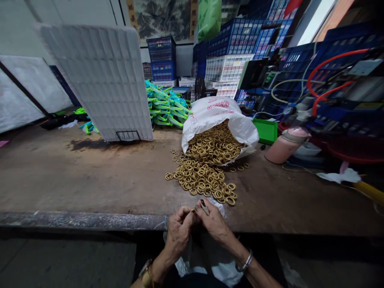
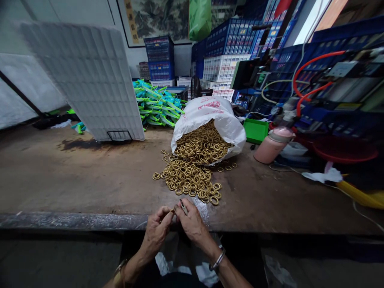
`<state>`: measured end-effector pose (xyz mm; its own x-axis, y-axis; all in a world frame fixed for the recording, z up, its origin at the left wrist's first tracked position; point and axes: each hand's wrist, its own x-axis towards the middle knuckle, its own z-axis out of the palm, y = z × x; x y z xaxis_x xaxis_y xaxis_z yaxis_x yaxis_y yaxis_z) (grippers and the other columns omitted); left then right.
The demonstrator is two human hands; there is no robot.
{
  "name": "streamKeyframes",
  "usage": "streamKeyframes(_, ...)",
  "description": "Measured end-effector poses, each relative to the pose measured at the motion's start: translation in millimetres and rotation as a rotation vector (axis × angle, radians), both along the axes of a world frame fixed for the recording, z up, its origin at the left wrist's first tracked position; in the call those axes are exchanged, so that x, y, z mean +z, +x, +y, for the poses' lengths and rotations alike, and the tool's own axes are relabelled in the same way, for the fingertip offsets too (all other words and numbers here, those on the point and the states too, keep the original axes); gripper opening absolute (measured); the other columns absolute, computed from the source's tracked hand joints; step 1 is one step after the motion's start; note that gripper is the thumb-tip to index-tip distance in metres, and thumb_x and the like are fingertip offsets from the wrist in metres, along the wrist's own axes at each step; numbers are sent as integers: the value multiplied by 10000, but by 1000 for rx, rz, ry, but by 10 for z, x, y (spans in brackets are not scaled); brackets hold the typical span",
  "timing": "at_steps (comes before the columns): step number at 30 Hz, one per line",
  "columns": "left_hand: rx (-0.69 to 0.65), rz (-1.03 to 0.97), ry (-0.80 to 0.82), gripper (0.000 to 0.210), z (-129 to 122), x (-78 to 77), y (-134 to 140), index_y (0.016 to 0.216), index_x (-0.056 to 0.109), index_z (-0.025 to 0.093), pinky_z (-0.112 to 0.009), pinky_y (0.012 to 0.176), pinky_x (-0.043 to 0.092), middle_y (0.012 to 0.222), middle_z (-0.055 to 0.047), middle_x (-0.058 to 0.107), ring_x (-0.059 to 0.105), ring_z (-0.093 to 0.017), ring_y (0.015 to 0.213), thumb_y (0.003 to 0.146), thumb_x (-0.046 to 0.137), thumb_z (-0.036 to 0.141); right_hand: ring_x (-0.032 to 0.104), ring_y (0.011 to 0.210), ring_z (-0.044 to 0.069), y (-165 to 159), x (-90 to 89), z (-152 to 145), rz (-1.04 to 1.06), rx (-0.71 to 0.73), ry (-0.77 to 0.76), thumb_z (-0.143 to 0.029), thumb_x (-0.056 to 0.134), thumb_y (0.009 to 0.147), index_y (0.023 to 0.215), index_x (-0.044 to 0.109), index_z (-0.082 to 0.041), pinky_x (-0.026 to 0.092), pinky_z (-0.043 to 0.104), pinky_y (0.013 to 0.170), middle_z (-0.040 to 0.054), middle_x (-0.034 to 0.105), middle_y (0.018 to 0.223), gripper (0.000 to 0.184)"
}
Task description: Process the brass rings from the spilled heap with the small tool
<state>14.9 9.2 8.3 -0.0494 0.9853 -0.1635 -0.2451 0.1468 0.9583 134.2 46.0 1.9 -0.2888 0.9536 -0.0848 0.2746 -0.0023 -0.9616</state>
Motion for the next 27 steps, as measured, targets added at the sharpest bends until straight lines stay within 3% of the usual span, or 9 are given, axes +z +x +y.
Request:
streamKeyframes(2,-19,55,54,254,-17,-1,-18,640,548,134,-178,517,369,564,33,489,427,-63,518,708,596,374,384,559,98,-10,44,6,-56,-16,38,-395,422,786,630,391,-196,309,215,527,-51,393,578,254)
streamKeyframes(5,-69,58,-53,284,-38,-52,-42,676,531,149,-167,393,283,502,57,444,350,-42,401,721,565,428,380,563,100,-24,91,1,-115,-35,57,-372,430,772,619,397,-195,301,219,533,-53,383,568,237)
streamKeyframes(8,-140,-50,-134,310,-43,-135,-59,675,496,161,-165,329,183,465,69,420,275,-29,331,752,513,461,383,551,97,-32,96,-12,-108,-23,35,-356,433,763,625,405,-194,307,218,534,-55,392,567,214)
streamKeyframes(14,-158,-265,-97,296,-38,-199,-54,674,482,152,-154,323,194,498,60,435,289,-24,343,761,521,432,427,547,104,-23,23,-7,-32,-21,-4,-350,376,793,679,444,-187,335,219,540,-40,459,576,210)
streamKeyframes(17,-129,-234,-89,295,-46,-187,-52,671,471,156,-156,320,212,509,57,453,295,-24,339,766,514,432,431,538,108,7,-11,-12,-154,-21,70,-329,351,806,649,432,-192,322,220,529,-32,459,560,224)
streamKeyframes(21,-119,-166,-94,291,-43,-167,-71,690,448,175,-158,335,230,462,80,411,290,-30,332,760,514,450,437,535,107,26,-37,-74,-400,93,236,-154,368,744,683,456,-193,283,217,522,-23,488,572,114)
streamKeyframes(27,-91,-67,-32,319,-38,-157,-94,695,426,181,-163,367,215,429,94,368,281,-34,355,731,533,480,476,580,117,-15,-58,-132,-594,134,354,-36,369,649,780,480,-184,260,221,539,3,559,659,226)
